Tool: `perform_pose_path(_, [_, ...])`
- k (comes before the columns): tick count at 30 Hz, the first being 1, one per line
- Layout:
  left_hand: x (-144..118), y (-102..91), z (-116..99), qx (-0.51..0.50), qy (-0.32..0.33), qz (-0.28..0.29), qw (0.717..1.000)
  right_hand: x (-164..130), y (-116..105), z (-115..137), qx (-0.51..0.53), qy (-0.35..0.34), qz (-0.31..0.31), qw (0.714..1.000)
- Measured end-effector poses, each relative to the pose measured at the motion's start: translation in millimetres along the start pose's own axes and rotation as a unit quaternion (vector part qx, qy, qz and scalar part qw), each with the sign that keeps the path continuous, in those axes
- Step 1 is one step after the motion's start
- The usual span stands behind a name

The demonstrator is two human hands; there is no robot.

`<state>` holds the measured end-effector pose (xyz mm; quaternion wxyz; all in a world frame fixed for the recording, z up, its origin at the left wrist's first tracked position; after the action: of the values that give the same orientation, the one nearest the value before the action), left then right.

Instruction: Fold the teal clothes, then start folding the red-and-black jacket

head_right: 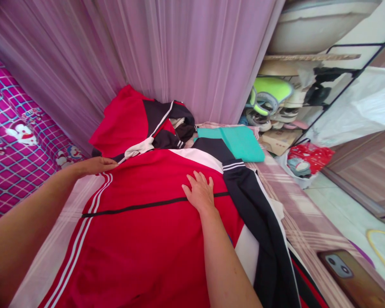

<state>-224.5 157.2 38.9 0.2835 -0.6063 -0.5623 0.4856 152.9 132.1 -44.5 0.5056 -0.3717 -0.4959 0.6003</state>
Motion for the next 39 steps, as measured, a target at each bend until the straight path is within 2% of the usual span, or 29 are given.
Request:
perform_pose_path(2, [4, 9.8, 0, -0.003, 0.027, 0.055, 0.998, 0, 1, -1, 0.001, 0.000, -0.003, 1.000])
perform_pose_path(4, [7, 13.7, -1, 0.020, 0.059, 0.061, 0.996, 1, 2, -1, 0.000, 0.000, -0.005, 1.000])
perform_pose_path(7, [7, 16.4, -6, 0.101, 0.091, 0.035, 0.990, 1, 2, -1, -0.001, 0.001, -0.005, 1.000])
perform_pose_path(11, [0, 17.1, -13, 0.206, 0.106, -0.031, 0.972, 1, 3, -1, -0.004, 0.001, -0.004, 1.000])
perform_pose_path(13, [-3, 13.5, -14, 0.229, 0.085, -0.072, 0.967, 1, 3, -2, -0.008, 0.001, -0.003, 1.000])
perform_pose_path(17, [-5, -2.8, -12, 0.235, -0.001, -0.163, 0.958, 1, 4, -2, -0.004, 0.003, -0.001, 1.000])
perform_pose_path(22, [8, -11.7, -14, 0.229, -0.039, -0.219, 0.948, 1, 3, -1, -0.003, 0.002, -0.001, 1.000])
perform_pose_path(24, [16, -7.5, -13, 0.234, -0.044, -0.229, 0.944, 0, 2, -1, -0.003, 0.000, -0.001, 1.000])
perform_pose_path(26, [25, 2.2, -10, 0.230, -0.053, -0.215, 0.948, 0, 2, -1, -0.004, -0.001, 0.000, 1.000])
perform_pose_path(29, [31, 16.2, -2, 0.192, -0.101, -0.197, 0.956, 0, 2, 0, -0.006, 0.000, 0.000, 1.000])
perform_pose_path(31, [28, 18.3, -3, 0.157, -0.109, -0.233, 0.954, 0, 2, 0, -0.010, 0.007, 0.002, 1.000])
perform_pose_path(33, [17, 15.5, -13, 0.132, -0.066, -0.313, 0.938, 0, 2, 0, -0.018, 0.019, 0.004, 1.000])
perform_pose_path(35, [2, 17.6, -32, 0.123, 0.025, -0.371, 0.920, -1, 1, -1, -0.024, 0.032, 0.004, 0.999])
perform_pose_path(37, [-9, 32.8, -59, 0.127, 0.154, -0.349, 0.916, -1, 0, 0, -0.028, 0.040, 0.002, 0.999])
perform_pose_path(39, [-17, 57.8, -88, 0.136, 0.275, -0.268, 0.913, -1, -1, 0, -0.030, 0.043, 0.002, 0.999])
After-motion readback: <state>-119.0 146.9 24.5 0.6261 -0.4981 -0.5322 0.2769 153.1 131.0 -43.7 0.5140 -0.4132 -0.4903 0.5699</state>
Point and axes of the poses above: each hand's wrist, its own x-axis towards the middle knuckle, its own y-axis out of the palm, z = x × y, the point moved 6 cm from there along x, towards the middle knuckle, and after that the axes turned 4 degrees about -x, right-handed, at the moved point
